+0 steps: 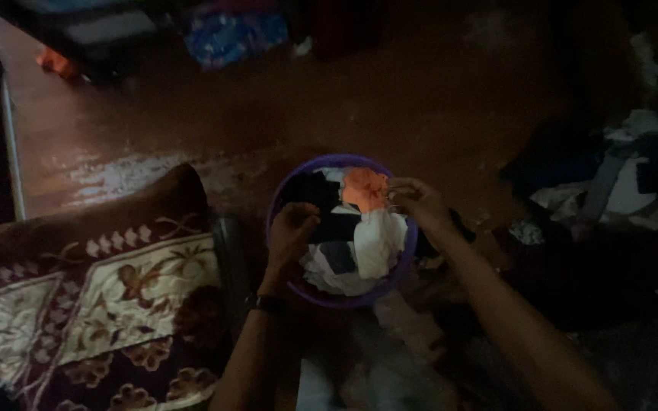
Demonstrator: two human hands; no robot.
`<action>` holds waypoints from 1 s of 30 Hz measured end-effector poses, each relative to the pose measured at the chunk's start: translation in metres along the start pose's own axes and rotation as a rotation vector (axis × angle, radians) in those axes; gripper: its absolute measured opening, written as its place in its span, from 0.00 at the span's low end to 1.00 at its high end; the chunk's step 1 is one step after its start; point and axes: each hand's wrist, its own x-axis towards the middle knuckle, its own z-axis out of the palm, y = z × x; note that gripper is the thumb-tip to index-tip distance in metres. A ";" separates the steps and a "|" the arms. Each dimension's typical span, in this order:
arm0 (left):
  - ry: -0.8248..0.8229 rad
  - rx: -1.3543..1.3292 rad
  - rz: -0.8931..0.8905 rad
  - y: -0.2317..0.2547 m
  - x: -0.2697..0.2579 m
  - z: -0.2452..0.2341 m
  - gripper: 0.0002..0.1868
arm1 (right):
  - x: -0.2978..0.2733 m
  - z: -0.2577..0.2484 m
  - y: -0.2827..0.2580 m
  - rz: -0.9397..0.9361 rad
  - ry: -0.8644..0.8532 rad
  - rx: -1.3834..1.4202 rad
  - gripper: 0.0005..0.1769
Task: The person folds several pieces of clean clothing one by one on a bed. They pick up each item from a purple laundry basket, unfold it, fold it neatly, and place it on a growing stack on the bed.
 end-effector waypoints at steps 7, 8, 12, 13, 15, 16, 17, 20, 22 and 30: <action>0.057 0.001 -0.140 -0.062 -0.009 0.013 0.12 | 0.059 -0.019 0.119 0.085 -0.044 -0.054 0.18; 0.059 0.006 -0.178 -0.068 -0.011 0.013 0.12 | 0.065 -0.022 0.136 0.122 -0.034 -0.067 0.18; 0.046 0.127 -0.214 -0.085 -0.013 0.012 0.12 | 0.086 -0.036 0.209 0.114 -0.155 -0.409 0.20; 0.049 0.123 -0.207 -0.088 -0.017 0.013 0.12 | 0.092 -0.039 0.226 0.117 -0.228 -0.592 0.21; 0.054 0.118 -0.185 -0.091 -0.020 0.013 0.12 | 0.102 -0.041 0.256 0.231 -0.364 -0.704 0.24; 0.043 0.100 -0.187 -0.092 -0.019 0.013 0.12 | 0.105 -0.039 0.268 0.342 -0.424 -0.631 0.25; 0.032 0.082 -0.189 -0.092 -0.019 0.013 0.12 | 0.104 -0.037 0.278 0.452 -0.484 -0.556 0.26; 0.016 0.075 -0.183 -0.094 -0.018 0.014 0.11 | 0.087 -0.023 0.295 0.584 -0.417 -0.506 0.31; 0.026 0.095 -0.184 -0.094 -0.016 0.013 0.12 | 0.072 -0.011 0.298 0.673 -0.376 -0.475 0.32; 0.037 0.147 -0.220 -0.072 -0.018 0.010 0.12 | 0.052 0.009 0.299 0.592 -0.045 -0.150 0.28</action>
